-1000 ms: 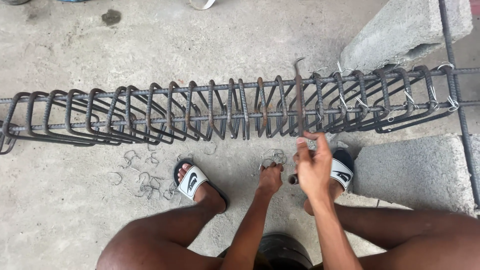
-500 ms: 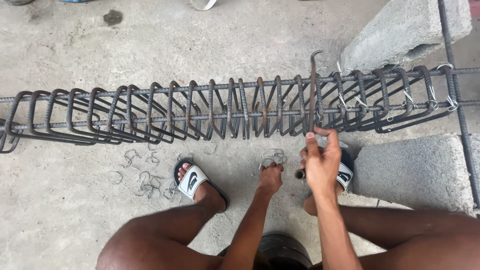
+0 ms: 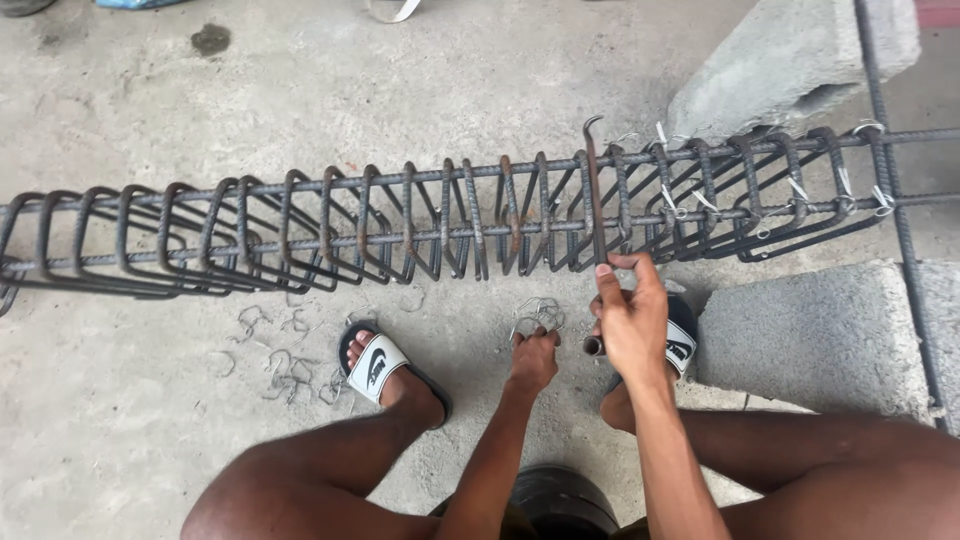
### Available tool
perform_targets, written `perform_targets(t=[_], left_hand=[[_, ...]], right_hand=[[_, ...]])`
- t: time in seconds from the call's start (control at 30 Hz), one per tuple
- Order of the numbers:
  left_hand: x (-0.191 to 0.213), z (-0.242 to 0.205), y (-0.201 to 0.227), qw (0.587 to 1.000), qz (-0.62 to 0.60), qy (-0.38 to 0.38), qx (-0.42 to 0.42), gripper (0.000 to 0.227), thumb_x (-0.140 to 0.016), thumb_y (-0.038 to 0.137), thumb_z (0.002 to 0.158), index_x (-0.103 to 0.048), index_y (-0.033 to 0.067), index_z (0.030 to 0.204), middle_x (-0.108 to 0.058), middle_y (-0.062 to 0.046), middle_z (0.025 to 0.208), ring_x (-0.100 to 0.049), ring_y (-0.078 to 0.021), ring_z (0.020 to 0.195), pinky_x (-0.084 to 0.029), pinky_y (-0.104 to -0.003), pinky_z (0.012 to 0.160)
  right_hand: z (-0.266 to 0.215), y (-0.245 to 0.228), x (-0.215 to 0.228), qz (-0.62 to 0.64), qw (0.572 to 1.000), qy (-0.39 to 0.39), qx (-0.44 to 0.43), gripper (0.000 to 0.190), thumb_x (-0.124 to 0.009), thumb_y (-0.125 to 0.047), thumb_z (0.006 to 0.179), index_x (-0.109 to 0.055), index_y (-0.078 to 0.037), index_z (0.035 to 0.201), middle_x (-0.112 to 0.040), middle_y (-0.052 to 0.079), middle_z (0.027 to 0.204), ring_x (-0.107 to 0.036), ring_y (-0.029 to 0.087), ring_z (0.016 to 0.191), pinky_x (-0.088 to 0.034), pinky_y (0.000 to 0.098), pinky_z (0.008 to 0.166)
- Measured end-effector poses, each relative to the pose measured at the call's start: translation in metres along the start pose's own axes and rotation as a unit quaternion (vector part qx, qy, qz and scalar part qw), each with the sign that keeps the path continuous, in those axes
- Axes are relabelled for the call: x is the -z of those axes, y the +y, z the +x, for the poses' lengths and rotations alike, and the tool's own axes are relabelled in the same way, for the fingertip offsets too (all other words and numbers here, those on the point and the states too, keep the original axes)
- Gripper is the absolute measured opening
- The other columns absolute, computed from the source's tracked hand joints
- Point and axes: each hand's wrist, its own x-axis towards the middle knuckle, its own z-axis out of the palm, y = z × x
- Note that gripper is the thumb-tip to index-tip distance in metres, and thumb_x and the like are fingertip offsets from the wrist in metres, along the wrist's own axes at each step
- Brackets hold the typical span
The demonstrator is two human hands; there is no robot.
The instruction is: Tying steel rebar stirrups to longitudinal bars using wire and a manual twisting tool
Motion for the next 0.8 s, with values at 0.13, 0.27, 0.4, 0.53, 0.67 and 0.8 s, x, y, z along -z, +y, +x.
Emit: perform_targets(t=[0.13, 0.27, 0.4, 0.53, 0.67, 0.8], left_hand=[[-0.001, -0.001, -0.001, 1.0, 0.003, 0.003, -0.001, 0.017, -0.066, 0.01, 0.084, -0.062, 0.0203, 0.097, -0.065, -0.005, 0.1, -0.074, -0.0318, 0.087, -0.041, -0.045, 0.092], [0.001, -0.002, 0.0, 1.0, 0.017, 0.0, -0.006, 0.017, -0.067, 0.011, 0.084, -0.062, 0.0215, 0.097, -0.065, -0.003, 0.1, -0.074, -0.0303, 0.085, -0.041, -0.045, 0.091], [-0.002, -0.003, 0.0, 1.0, 0.019, 0.0, -0.003, 0.016, -0.067, 0.011, 0.084, -0.062, 0.0208, 0.096, -0.066, -0.005, 0.098, -0.074, -0.0319, 0.084, -0.041, -0.046, 0.09], [-0.004, -0.003, -0.002, 1.0, 0.019, -0.009, -0.007, 0.017, -0.067, 0.01, 0.085, -0.061, 0.0204, 0.096, -0.065, -0.004, 0.1, -0.073, -0.0317, 0.086, -0.041, -0.045, 0.09], [-0.006, -0.003, -0.005, 1.0, 0.023, -0.013, -0.006, 0.017, -0.067, 0.01, 0.085, -0.061, 0.0207, 0.096, -0.064, -0.003, 0.099, -0.074, -0.0311, 0.086, -0.042, -0.044, 0.089], [-0.009, -0.002, -0.005, 0.999, 0.026, -0.018, -0.01, 0.017, -0.067, 0.01, 0.085, -0.061, 0.0206, 0.097, -0.064, -0.003, 0.099, -0.074, -0.0305, 0.087, -0.042, -0.044, 0.089]], right_hand=[[-0.009, -0.009, 0.002, -0.001, 1.0, 0.009, -0.023, 0.018, -0.055, -0.013, 0.104, -0.059, -0.006, 0.12, -0.05, 0.006, 0.052, -0.049, 0.015, 0.036, -0.039, 0.0258, 0.037], [-0.008, -0.003, 0.001, -0.016, 1.0, -0.003, -0.026, 0.018, -0.056, -0.014, 0.103, -0.061, -0.008, 0.119, -0.051, 0.006, 0.05, -0.051, 0.016, 0.036, -0.04, 0.026, 0.037], [-0.011, -0.009, 0.003, -0.015, 1.0, 0.012, -0.022, 0.019, -0.055, -0.014, 0.104, -0.06, -0.007, 0.12, -0.05, 0.006, 0.051, -0.051, 0.016, 0.036, -0.04, 0.0265, 0.038], [-0.009, -0.008, 0.002, -0.005, 1.0, 0.003, -0.023, 0.019, -0.055, -0.013, 0.103, -0.061, -0.006, 0.12, -0.049, 0.005, 0.051, -0.049, 0.015, 0.036, -0.038, 0.0254, 0.038], [-0.002, -0.007, 0.002, 0.017, 0.999, -0.013, -0.028, 0.018, -0.055, -0.011, 0.103, -0.061, -0.005, 0.119, -0.048, 0.005, 0.051, -0.049, 0.014, 0.035, -0.037, 0.0248, 0.037], [0.002, -0.004, 0.008, 0.021, 0.999, -0.009, -0.026, 0.019, -0.056, -0.012, 0.103, -0.062, -0.006, 0.119, -0.049, 0.005, 0.051, -0.05, 0.014, 0.035, -0.038, 0.0259, 0.037]])
